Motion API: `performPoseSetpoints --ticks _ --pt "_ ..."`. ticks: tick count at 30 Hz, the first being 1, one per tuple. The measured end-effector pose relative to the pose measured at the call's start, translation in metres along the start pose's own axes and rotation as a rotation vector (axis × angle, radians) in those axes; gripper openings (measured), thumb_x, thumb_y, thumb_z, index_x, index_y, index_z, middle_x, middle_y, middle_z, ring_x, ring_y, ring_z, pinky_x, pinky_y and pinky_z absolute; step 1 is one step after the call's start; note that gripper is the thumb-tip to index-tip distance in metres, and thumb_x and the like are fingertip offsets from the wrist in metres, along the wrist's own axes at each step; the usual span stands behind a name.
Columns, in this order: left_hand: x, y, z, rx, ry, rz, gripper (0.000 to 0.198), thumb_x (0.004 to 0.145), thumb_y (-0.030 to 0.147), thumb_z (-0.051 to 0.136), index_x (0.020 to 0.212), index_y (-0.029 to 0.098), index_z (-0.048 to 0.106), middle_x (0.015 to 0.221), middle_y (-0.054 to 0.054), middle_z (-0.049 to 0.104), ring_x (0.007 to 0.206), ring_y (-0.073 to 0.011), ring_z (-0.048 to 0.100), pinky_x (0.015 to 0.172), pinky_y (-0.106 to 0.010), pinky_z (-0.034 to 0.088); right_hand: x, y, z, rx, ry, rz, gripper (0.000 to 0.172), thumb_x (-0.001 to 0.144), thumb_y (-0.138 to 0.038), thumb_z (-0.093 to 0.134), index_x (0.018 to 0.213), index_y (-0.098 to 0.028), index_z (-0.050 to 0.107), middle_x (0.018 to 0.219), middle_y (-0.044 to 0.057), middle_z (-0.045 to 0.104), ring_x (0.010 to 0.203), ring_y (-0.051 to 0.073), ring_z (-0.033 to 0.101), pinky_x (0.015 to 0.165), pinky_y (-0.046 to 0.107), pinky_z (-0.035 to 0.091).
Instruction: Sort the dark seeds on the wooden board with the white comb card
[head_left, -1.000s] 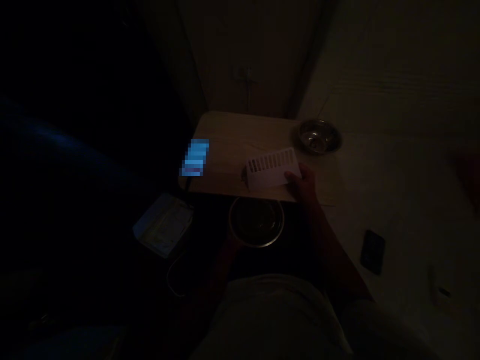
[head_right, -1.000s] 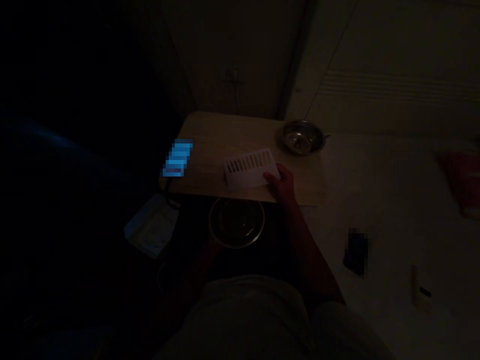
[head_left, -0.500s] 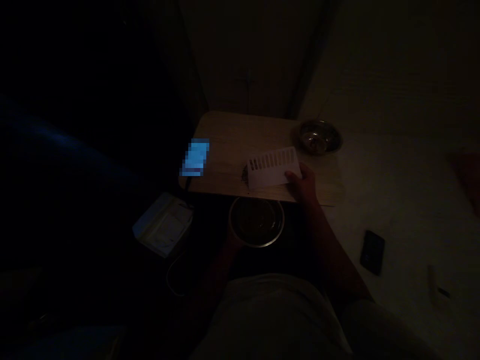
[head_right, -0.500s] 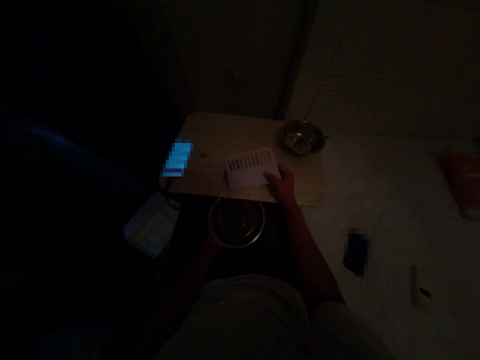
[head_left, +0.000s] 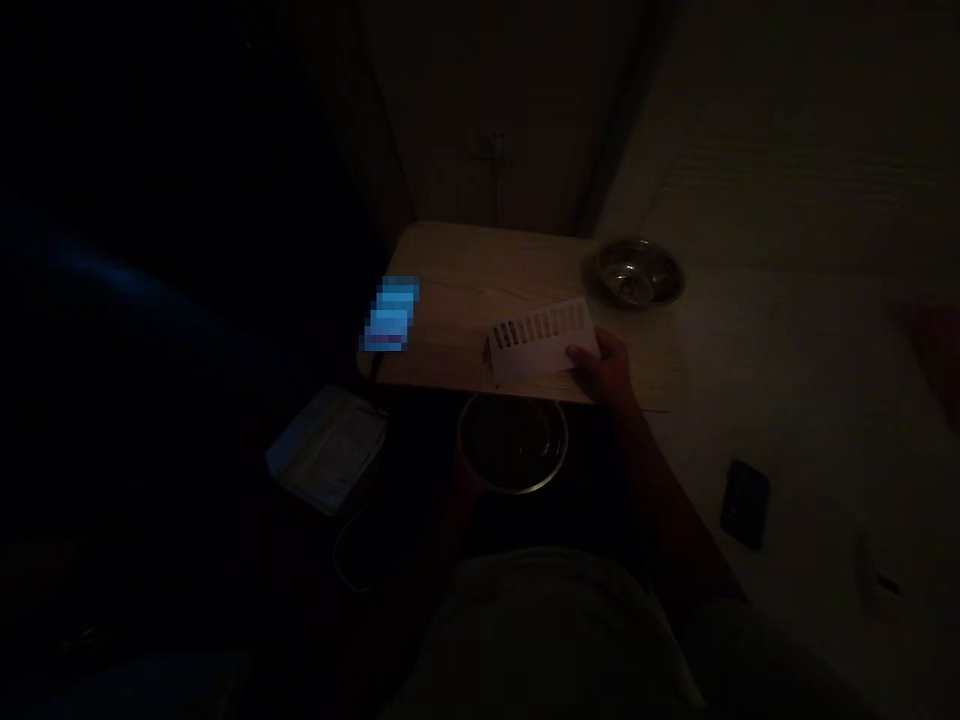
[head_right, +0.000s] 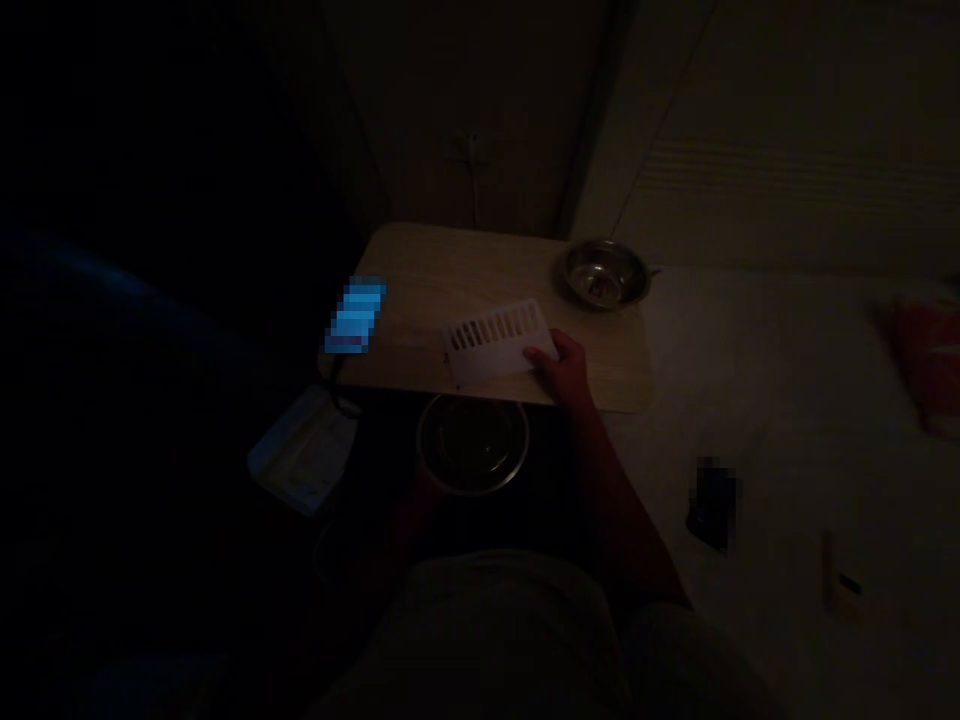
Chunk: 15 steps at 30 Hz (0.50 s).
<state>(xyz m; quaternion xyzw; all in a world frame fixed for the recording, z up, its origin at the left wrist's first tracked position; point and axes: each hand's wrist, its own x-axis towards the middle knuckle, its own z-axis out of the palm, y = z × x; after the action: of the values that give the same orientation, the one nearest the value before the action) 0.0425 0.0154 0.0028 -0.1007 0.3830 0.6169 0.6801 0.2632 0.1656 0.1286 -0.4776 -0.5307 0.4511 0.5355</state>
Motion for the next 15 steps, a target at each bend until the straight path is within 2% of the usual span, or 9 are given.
performPoseSetpoints --ticks 2,7,10,15 --pt "-0.002 0.001 0.004 -0.035 0.033 -0.038 0.043 0.106 0.035 0.050 0.143 0.019 0.066 0.148 -0.009 0.067 0.159 -0.0265 0.039 0.135 -0.049 0.027 0.000 0.000 -0.001 -0.007 -0.009 -0.003 0.036 0.065 -0.050 0.090 0.082 -0.021 0.076 0.074 0.001 0.072 0.067 0.018 0.061 0.060 0.030 0.049" --pt "-0.004 0.003 0.011 -0.090 -0.005 -0.071 0.043 0.105 0.039 0.053 0.141 0.019 0.067 0.146 -0.009 0.068 0.156 -0.0280 0.044 0.131 -0.050 0.034 0.001 0.009 -0.003 0.062 -0.039 0.025 0.038 0.063 -0.047 0.092 0.084 -0.021 0.075 0.077 0.000 0.073 0.068 0.018 0.062 0.064 0.031 0.050" --pt "-0.006 0.004 0.012 -0.088 -0.030 -0.092 0.044 0.102 0.042 0.058 0.140 0.021 0.068 0.146 -0.010 0.068 0.155 -0.0302 0.045 0.129 -0.053 0.036 0.002 0.015 -0.003 0.126 0.020 0.035 0.039 0.063 -0.048 0.092 0.086 -0.022 0.074 0.079 0.000 0.073 0.070 0.018 0.063 0.067 0.032 0.052" --pt "-0.009 0.004 0.016 -0.081 -0.093 -0.142 0.049 0.100 0.050 0.061 0.138 0.019 0.070 0.145 -0.011 0.068 0.152 -0.0338 0.048 0.129 -0.056 0.036 0.004 0.018 -0.001 0.100 0.086 0.019 0.038 0.066 -0.048 0.090 0.087 -0.022 0.073 0.079 0.001 0.073 0.072 0.019 0.064 0.068 0.033 0.053"
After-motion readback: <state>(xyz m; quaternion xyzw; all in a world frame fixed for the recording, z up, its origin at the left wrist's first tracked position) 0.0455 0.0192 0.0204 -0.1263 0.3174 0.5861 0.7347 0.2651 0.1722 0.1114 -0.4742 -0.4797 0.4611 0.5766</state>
